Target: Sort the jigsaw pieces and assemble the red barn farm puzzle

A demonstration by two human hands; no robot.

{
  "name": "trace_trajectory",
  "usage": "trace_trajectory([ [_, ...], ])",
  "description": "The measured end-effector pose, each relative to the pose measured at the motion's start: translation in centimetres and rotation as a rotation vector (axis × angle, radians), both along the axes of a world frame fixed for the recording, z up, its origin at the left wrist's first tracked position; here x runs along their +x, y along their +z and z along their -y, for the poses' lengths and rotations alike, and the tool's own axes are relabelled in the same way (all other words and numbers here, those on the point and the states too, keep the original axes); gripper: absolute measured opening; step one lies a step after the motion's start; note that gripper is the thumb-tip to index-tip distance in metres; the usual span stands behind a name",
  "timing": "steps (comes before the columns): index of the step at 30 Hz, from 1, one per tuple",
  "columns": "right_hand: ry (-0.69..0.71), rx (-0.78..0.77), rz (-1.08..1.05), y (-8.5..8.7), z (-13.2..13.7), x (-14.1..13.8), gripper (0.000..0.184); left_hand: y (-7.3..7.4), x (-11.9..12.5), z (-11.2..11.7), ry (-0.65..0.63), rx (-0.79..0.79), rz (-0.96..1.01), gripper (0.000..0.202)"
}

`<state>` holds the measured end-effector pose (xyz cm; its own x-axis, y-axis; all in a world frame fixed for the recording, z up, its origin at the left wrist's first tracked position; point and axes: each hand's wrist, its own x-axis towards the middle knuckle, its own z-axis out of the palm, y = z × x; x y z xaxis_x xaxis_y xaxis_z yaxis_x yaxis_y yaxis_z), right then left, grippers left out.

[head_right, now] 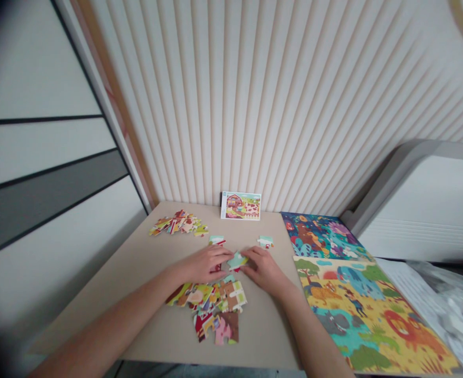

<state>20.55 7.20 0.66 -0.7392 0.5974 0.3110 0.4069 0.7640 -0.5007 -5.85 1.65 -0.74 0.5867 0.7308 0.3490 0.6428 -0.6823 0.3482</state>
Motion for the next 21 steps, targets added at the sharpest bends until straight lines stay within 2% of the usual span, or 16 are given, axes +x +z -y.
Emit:
trace_trajectory([
  [7,-0.038,-0.028,0.112,0.0,-0.2,0.6,0.055,0.5,-0.2,0.0,-0.003,0.070,-0.050,0.033],
  [11,0.004,-0.005,0.125,-0.3,-0.4,0.9,0.051,1.0,-1.1,-0.3,0.183,0.136,-0.070,0.027],
  [15,0.029,-0.003,0.103,-0.5,-0.5,0.8,0.043,0.4,-2.4,-1.0,0.408,0.158,-0.057,0.024],
  [17,0.016,-0.006,0.089,-0.5,-0.5,0.7,0.043,-0.2,-2.8,-1.3,0.445,0.147,-0.070,0.023],
  [21,-0.051,-0.002,0.072,-0.7,-0.7,0.8,0.045,-0.9,-3.3,-1.7,0.430,0.128,-0.091,0.021],
])
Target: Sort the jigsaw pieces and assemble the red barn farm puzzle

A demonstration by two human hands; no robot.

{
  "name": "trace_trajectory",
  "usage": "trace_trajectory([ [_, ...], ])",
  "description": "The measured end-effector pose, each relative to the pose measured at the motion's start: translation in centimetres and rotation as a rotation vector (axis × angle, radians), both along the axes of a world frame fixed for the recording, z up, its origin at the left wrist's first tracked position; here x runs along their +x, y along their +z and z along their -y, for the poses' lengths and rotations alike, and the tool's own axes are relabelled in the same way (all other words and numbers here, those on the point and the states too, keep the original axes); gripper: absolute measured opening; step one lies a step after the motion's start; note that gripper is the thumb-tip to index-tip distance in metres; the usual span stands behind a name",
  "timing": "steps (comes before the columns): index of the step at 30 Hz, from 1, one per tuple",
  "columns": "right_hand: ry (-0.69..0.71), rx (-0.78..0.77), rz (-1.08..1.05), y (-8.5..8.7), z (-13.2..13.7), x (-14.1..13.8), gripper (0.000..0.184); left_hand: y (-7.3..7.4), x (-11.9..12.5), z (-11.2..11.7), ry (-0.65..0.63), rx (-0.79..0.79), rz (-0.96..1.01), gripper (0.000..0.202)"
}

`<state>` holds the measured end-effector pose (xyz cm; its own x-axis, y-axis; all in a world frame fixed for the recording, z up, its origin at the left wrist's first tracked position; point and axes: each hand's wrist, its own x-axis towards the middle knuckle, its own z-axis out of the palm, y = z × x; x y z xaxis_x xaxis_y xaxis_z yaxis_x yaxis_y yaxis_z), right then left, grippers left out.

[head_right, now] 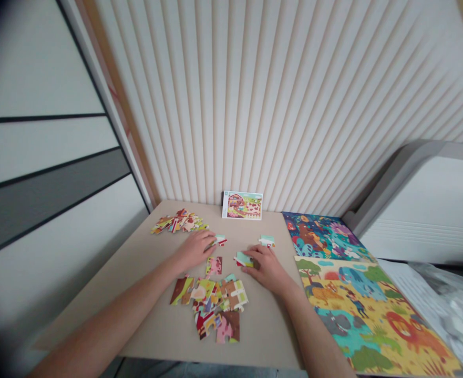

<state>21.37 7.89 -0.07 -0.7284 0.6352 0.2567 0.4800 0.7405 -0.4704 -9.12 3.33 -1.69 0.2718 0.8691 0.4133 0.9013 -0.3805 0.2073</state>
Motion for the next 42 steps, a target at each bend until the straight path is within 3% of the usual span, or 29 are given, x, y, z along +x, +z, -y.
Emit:
trace_trajectory([
  [6,-0.130,0.094,-0.018,-0.7,-1.1,0.0,0.038,-0.3,-0.3,-0.4,-0.009,-0.016,0.026,0.020],
  [13,-0.251,0.183,0.006,-1.9,-2.9,-2.5,0.033,-0.3,-0.6,-0.5,-0.007,0.002,0.033,0.020],
  [23,-0.151,0.216,0.025,-2.2,-3.0,-2.0,0.030,-0.3,-0.8,-0.5,-0.002,-0.007,0.018,0.019],
  [28,-0.087,0.208,-0.034,-1.0,-1.9,-1.8,0.030,0.0,-0.6,-0.5,-0.010,-0.003,0.005,0.021],
  [31,0.094,0.075,-0.081,0.3,-0.2,-1.1,0.032,0.8,-0.2,0.0,-0.100,0.020,0.014,0.022],
  [35,0.358,-0.110,-0.077,1.7,1.9,-1.0,0.048,2.5,0.5,1.2,-0.392,-0.067,0.010,0.025],
  [39,0.406,-0.127,-0.023,2.1,2.9,-1.8,0.063,3.5,1.5,2.2,-0.625,-0.190,0.005,0.036],
  [42,0.401,-0.120,-0.026,2.3,3.5,-2.3,0.051,3.6,2.0,2.6,-0.660,-0.221,-0.026,0.048],
])
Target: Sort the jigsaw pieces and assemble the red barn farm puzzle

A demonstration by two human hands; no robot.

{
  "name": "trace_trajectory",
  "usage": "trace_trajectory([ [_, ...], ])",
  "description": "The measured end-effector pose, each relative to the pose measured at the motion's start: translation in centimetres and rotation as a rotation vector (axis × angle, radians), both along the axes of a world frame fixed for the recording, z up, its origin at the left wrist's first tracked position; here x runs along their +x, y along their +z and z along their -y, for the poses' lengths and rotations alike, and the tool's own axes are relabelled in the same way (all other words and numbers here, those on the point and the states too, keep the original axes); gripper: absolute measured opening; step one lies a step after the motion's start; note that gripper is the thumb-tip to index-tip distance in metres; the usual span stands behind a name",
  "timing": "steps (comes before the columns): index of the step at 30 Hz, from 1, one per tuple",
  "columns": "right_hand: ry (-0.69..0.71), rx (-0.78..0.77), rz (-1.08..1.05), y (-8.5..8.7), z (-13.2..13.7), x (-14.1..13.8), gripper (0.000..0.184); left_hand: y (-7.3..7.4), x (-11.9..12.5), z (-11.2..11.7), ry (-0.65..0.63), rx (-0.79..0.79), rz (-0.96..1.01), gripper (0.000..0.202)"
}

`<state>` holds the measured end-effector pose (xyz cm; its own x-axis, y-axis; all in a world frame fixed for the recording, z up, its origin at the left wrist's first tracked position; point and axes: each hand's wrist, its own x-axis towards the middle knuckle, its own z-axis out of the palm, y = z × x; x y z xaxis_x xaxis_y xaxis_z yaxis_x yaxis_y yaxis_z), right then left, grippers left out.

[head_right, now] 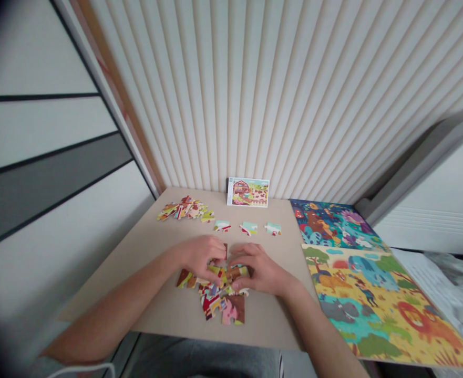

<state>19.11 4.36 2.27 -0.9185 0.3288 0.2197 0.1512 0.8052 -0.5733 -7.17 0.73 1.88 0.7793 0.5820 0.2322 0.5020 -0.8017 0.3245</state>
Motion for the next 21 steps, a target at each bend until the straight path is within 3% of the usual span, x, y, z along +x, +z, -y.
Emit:
trace_trajectory([
  [3,0.015,0.016,-0.006,0.3,0.8,-0.5,0.038,-0.1,0.1,0.1,0.022,-0.022,-0.046,0.053],
  [6,0.027,0.065,0.001,0.6,1.6,-1.1,0.039,-0.1,-0.2,0.0,0.043,-0.102,-0.058,0.051],
  [14,0.189,0.192,0.047,0.9,4.0,-2.5,0.034,-0.5,-1.2,-0.8,0.017,-0.339,0.055,0.029],
  [21,0.254,0.444,-0.002,0.3,4.5,-3.0,0.017,-0.5,-1.7,-0.9,-0.013,-0.416,0.102,0.029],
])
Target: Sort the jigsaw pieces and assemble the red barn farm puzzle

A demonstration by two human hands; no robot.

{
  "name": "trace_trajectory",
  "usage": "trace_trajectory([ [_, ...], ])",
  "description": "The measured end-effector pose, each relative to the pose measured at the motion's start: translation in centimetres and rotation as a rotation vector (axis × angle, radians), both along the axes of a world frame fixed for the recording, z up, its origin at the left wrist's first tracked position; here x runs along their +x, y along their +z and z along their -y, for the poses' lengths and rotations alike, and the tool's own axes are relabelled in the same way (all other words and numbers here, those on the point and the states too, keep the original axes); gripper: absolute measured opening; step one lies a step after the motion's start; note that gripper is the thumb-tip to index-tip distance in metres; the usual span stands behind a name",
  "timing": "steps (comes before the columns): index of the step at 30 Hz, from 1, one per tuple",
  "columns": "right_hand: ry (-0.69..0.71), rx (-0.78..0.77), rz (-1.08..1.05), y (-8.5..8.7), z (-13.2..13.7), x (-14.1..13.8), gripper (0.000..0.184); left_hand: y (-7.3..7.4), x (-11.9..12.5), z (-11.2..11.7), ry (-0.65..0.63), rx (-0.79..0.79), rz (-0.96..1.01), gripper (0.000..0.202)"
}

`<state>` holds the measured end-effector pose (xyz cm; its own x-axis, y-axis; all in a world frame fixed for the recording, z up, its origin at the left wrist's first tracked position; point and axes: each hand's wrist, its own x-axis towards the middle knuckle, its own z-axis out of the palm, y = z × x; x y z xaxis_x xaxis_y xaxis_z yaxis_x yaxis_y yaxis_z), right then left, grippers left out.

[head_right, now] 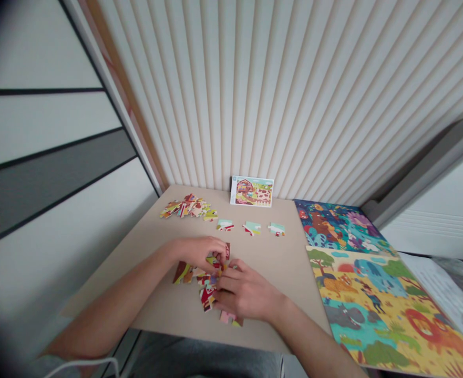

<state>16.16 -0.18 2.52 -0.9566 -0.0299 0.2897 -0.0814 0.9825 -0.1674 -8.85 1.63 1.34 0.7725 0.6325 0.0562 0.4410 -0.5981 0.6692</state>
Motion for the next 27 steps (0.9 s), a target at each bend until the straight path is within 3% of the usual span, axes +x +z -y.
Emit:
trace_trajectory([
  [4,0.038,0.044,-0.098,0.1,-0.2,0.6,0.021,0.6,0.0,0.1,-0.012,-0.047,0.002,0.025],
  [6,-0.020,0.011,-0.195,-0.1,-0.7,1.3,0.022,0.7,0.1,0.2,-0.010,-0.064,-0.002,0.024],
  [10,-0.408,-0.067,-0.434,-0.8,-3.3,2.9,0.016,0.4,-0.1,0.2,0.059,-0.043,-0.005,0.019],
  [12,-0.619,-0.048,-0.457,-1.0,-4.9,3.6,0.016,0.2,-0.2,0.1,0.182,0.098,-0.030,0.017],
  [14,-0.717,-0.029,-0.372,-1.1,-6.1,3.9,0.020,0.1,-0.4,-0.2,0.329,0.321,-0.104,0.018],
  [16,-0.698,-0.050,-0.232,-1.1,-6.8,3.9,0.023,-0.1,-0.5,-0.5,0.444,0.500,-0.192,0.019],
  [18,-0.656,-0.094,-0.133,-1.2,-7.0,3.8,0.027,-0.3,-0.6,-0.8,0.501,0.576,-0.241,0.021],
  [27,-0.765,-0.107,-0.116,-1.8,-6.9,3.7,0.033,-1.9,-0.8,-1.3,0.497,0.611,-0.289,0.024],
])
